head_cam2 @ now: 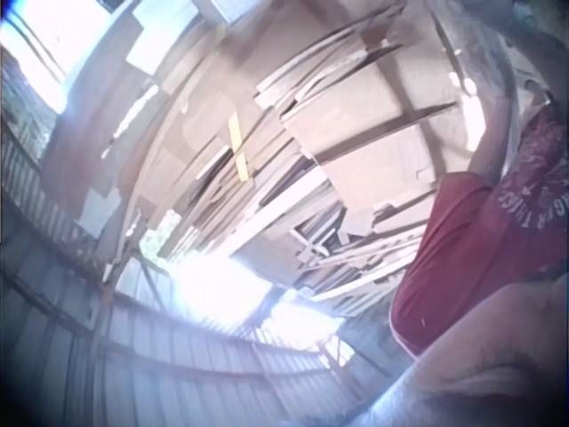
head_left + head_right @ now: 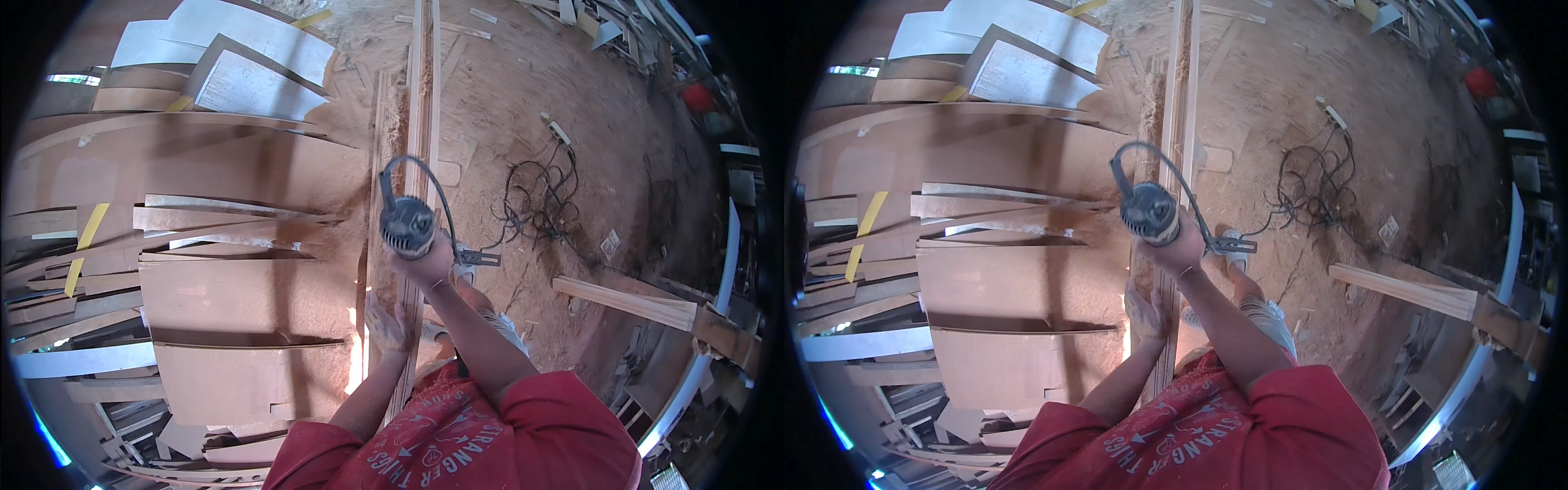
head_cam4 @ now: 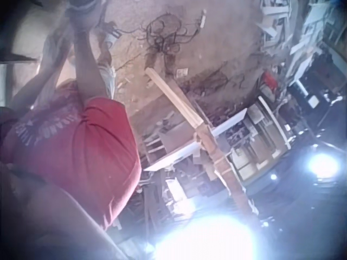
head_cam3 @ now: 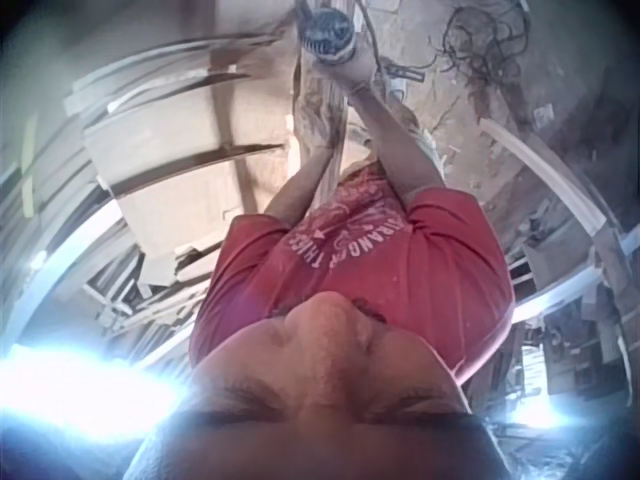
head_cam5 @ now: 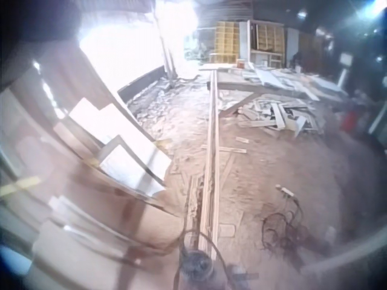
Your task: The person uses a handheld router to cut a groove along the edge of a long wooden plank.
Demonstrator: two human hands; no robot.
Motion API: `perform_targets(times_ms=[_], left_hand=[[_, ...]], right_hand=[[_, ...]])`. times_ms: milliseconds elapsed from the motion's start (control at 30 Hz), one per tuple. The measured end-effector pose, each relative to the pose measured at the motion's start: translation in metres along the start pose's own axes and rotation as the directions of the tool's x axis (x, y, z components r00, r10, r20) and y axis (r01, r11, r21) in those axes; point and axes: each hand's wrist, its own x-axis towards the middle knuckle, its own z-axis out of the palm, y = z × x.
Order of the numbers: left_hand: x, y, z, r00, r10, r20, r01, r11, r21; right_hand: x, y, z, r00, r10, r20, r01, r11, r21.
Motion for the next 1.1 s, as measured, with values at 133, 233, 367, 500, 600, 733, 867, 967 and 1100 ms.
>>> perform_targets(times_ms=[133, 233, 367, 500, 600, 733, 867, 967, 1100], left_hand=[[0.001, 0.004, -0.001, 1.000, 0.004, -0.006, -0.004, 0.999, 0.043], [0.000, 0.007, -0.001, 1.000, 0.020, -0.005, -0.020, 1.000, 0.020], [0.000, 0.005, -0.005, 1.000, -0.004, 0.013, 0.004, 1.000, 0.009], [-0.001, 0.002, -0.002, 1.000, -0.004, -0.020, 0.004, 1.000, 0.025], [0.000, 0.002, -0.001, 0.999, 0.012, -0.031, -0.011, 1.000, 0.029], [0.001, -0.004, 0.001, 0.999, -0.004, -0.033, 0.005, 1.000, 0.024], [0.002, -0.005, 0.009, 0.996, 0.014, -0.093, -0.012, 1.000, 0.015], [0.001, -0.008, 0.007, 0.996, -0.003, -0.089, 0.001, 1.000, -0.023], [-0.001, 0.000, 0.003, 0.999, 0.021, -0.048, -0.020, 1.000, 0.020]], right_hand=[[0.000, 0.016, 0.005, 0.997, -0.074, 0.021, 0.074, 0.997, -0.013], [0.007, 0.030, 0.003, 0.988, -0.155, 0.012, 0.155, 0.988, -0.003], [0.018, 0.017, 0.002, 0.970, -0.244, 0.011, 0.244, 0.970, 0.000], [0.037, 0.017, 0.008, 0.963, -0.268, -0.018, 0.268, 0.955, 0.124], [0.073, 0.009, 0.002, 0.905, -0.413, -0.099, 0.416, 0.909, 0.010], [0.102, -0.027, 0.000, 0.948, -0.306, -0.084, 0.310, 0.950, 0.029], [0.079, -0.017, 0.005, 0.983, -0.156, -0.098, 0.157, 0.988, 0.003], [0.016, -0.014, 0.005, 0.997, -0.074, -0.030, 0.076, 0.994, 0.072], [-0.020, 0.015, 0.003, 0.983, -0.182, 0.023, 0.182, 0.983, 0.032]])
